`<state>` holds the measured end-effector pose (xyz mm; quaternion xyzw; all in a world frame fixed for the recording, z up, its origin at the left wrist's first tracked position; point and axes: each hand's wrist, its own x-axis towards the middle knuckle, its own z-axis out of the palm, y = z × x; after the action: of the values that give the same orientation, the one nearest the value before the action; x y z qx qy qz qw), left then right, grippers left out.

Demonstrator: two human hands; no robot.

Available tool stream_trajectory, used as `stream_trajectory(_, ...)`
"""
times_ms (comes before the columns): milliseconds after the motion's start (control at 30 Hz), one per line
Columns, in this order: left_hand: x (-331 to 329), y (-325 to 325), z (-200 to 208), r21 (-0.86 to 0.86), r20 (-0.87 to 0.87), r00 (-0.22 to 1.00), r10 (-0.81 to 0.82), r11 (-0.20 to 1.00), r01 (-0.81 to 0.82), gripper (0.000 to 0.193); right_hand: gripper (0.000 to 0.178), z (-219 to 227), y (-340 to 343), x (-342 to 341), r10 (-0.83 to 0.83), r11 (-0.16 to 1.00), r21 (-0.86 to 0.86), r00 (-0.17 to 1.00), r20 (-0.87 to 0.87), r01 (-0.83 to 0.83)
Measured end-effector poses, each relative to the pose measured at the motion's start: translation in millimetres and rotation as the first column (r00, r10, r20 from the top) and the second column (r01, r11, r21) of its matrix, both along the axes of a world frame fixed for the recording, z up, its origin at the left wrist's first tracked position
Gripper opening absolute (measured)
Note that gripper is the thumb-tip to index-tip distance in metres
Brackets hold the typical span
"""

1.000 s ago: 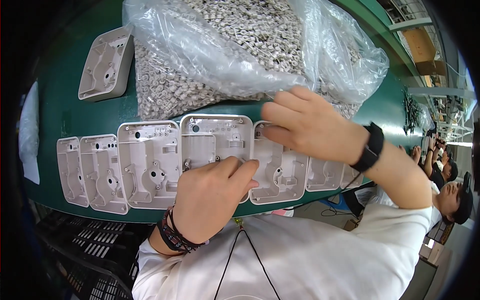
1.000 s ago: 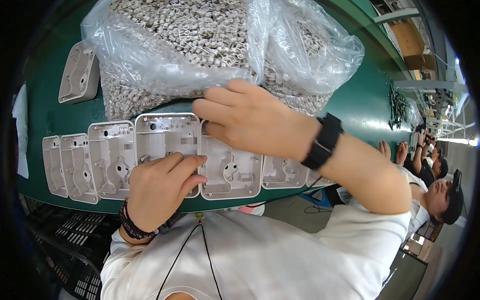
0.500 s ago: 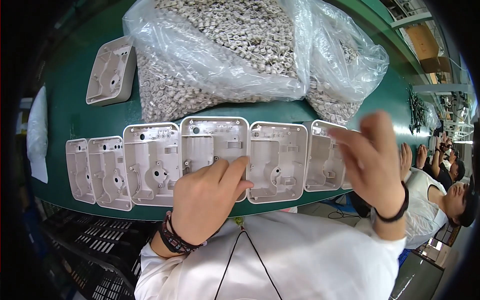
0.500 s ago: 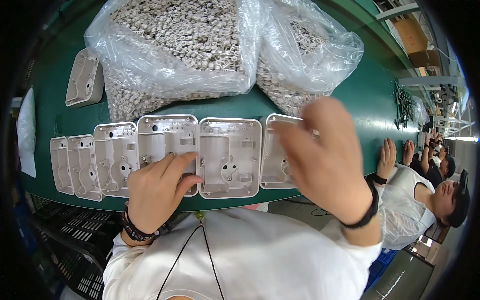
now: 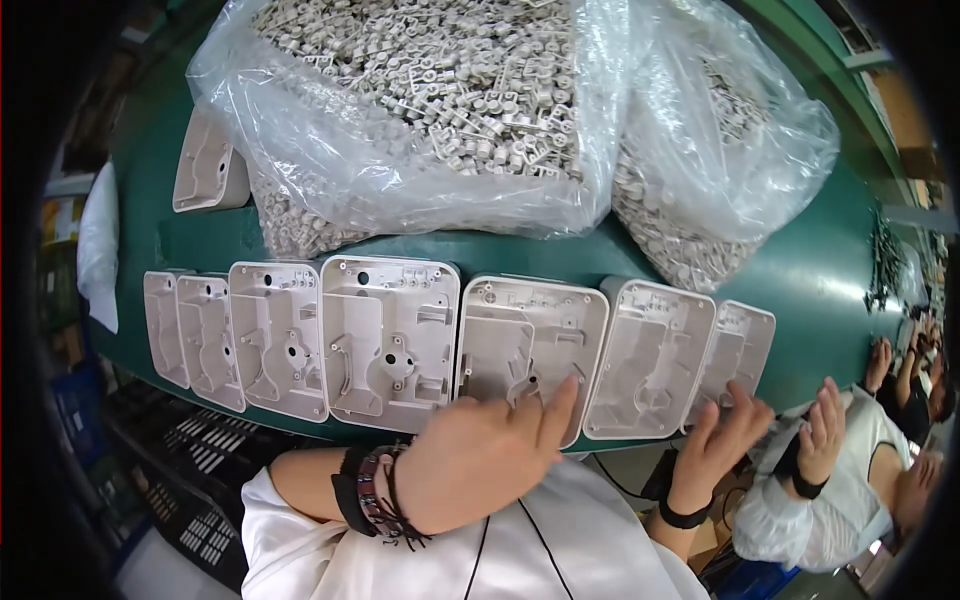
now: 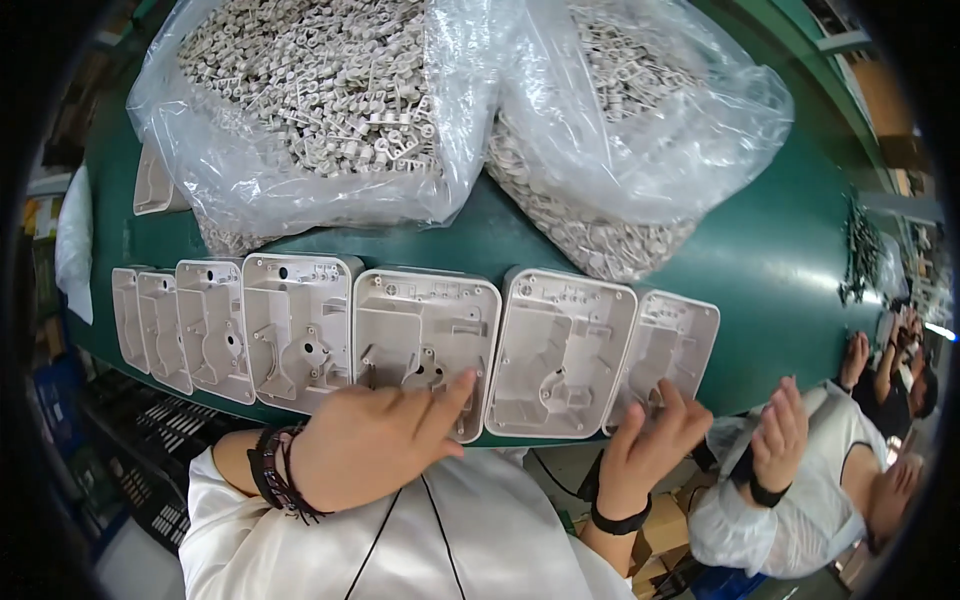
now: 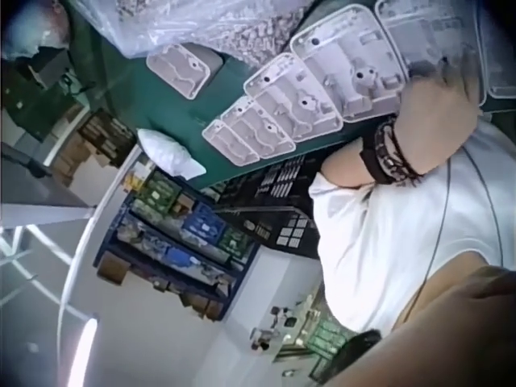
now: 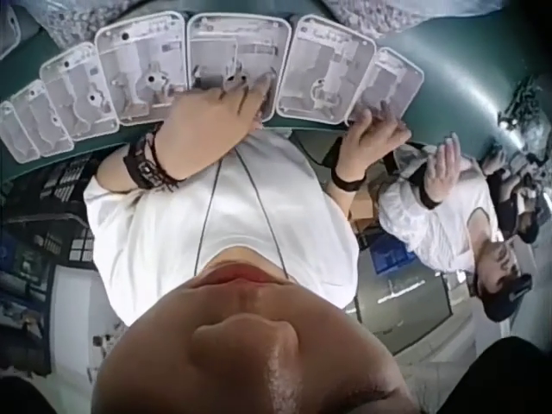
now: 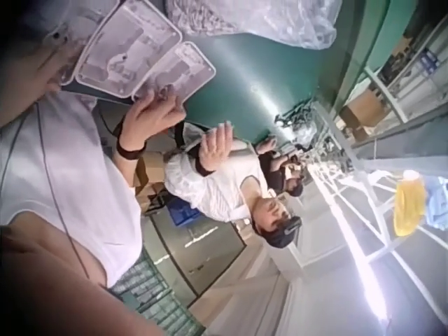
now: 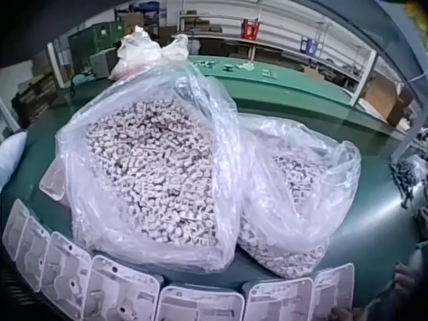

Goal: The person retrieves plastic housings from a bin, places them on the table, and inserts small white components from a bag into each housing. After filling the housings, the person places them back into the bin and handles plastic bags.

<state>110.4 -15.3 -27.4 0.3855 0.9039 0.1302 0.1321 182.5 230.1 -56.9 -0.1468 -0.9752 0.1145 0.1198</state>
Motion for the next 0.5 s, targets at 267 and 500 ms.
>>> stream_trajectory(267,-1,51,-3,-0.043,0.046,0.999,-0.008,0.999,0.01,0.06,0.034,-16,5,22,0.293,0.956,0.133,0.813,-0.503,-0.263)
stream_trajectory(500,4,108,0,0.029,-0.015,0.999,0.033,0.999,-0.033,0.056,0.027,-22,-18,8,0.295,0.906,0.072,0.5,-0.814,-0.417)
